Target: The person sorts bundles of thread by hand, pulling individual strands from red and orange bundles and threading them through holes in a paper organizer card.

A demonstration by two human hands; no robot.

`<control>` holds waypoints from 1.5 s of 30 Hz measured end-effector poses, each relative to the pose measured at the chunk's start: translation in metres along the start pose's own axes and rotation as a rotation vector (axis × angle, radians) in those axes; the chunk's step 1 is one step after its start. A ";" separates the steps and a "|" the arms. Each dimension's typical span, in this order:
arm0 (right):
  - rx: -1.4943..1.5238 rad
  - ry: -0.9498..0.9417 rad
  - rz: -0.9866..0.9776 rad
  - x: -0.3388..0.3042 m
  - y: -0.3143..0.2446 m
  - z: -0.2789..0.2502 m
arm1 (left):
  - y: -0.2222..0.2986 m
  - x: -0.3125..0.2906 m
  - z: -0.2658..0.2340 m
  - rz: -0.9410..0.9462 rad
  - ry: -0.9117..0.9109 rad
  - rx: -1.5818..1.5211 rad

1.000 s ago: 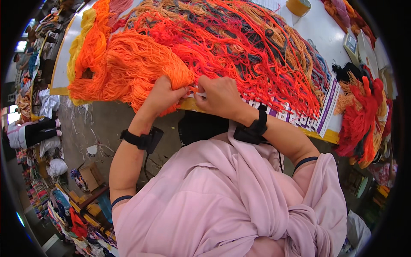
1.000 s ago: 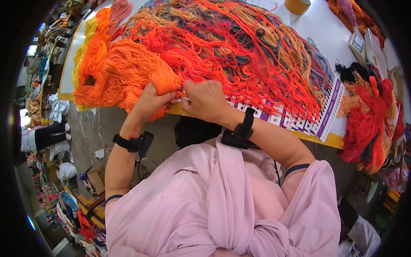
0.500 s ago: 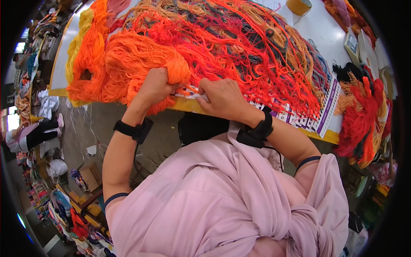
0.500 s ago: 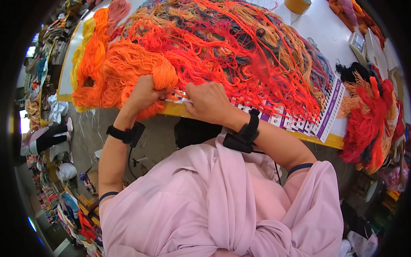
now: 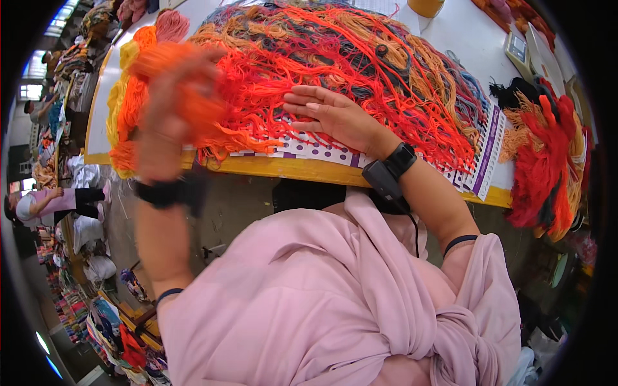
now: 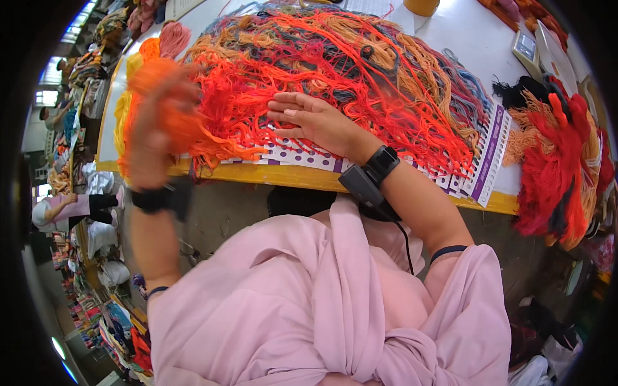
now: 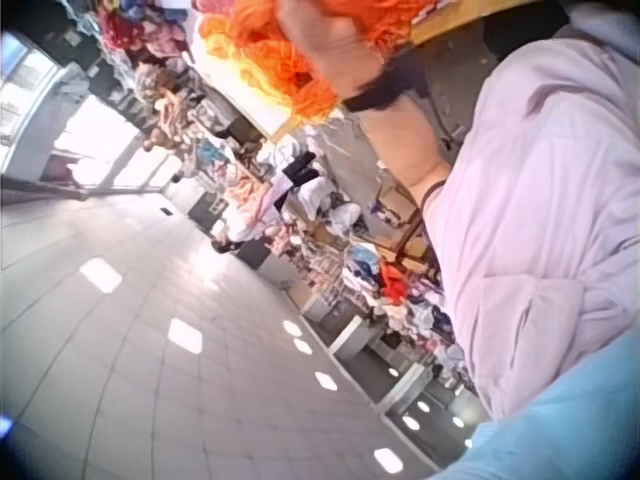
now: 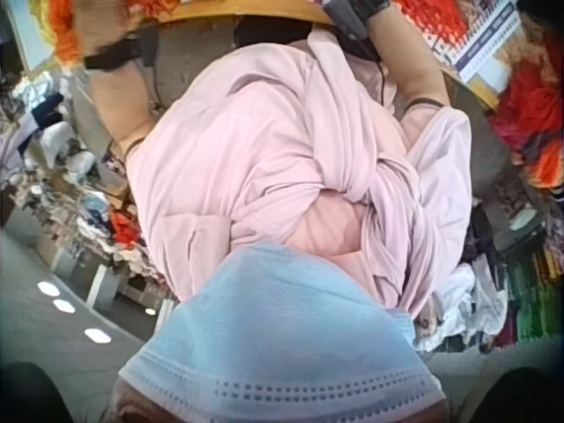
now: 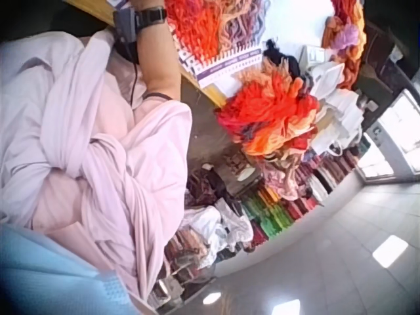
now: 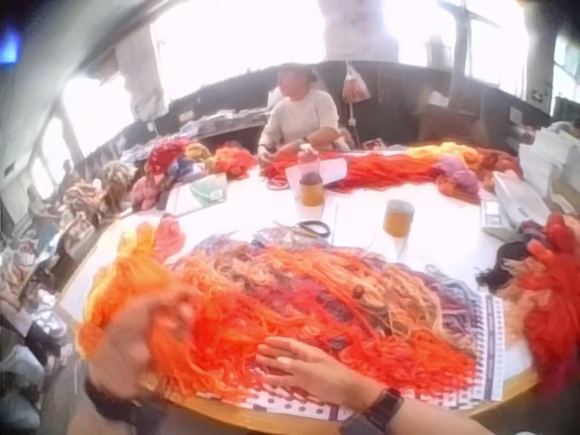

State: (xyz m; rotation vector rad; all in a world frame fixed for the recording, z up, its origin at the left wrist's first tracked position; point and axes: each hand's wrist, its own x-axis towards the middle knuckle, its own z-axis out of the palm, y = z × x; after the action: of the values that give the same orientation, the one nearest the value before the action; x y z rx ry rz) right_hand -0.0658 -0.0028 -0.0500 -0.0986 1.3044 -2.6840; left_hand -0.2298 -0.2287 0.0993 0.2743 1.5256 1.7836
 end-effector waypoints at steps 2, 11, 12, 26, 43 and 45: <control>-0.042 0.136 0.006 0.003 -0.003 0.012 | -0.091 -0.003 0.025 -0.156 -0.114 -0.197; -0.349 0.335 0.072 0.007 0.013 0.059 | -0.148 -0.017 0.028 -0.179 -0.098 -0.633; -0.308 0.277 0.145 0.012 0.017 0.059 | -0.150 -0.018 0.026 -0.180 -0.125 -0.675; 0.007 0.205 0.141 -0.003 0.023 0.051 | -0.148 -0.022 0.030 -0.115 0.018 -0.503; -0.089 0.237 0.113 0.001 0.038 0.051 | -0.160 -0.028 0.039 0.107 0.103 -0.472; -0.102 0.258 0.116 -0.008 0.039 0.052 | -0.172 -0.030 0.038 0.070 0.044 -0.531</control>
State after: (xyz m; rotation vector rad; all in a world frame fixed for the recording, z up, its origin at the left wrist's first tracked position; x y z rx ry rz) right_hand -0.0467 -0.0656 -0.0485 0.3118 1.4677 -2.5972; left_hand -0.1169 -0.2198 -0.0392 0.0246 1.0253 2.1824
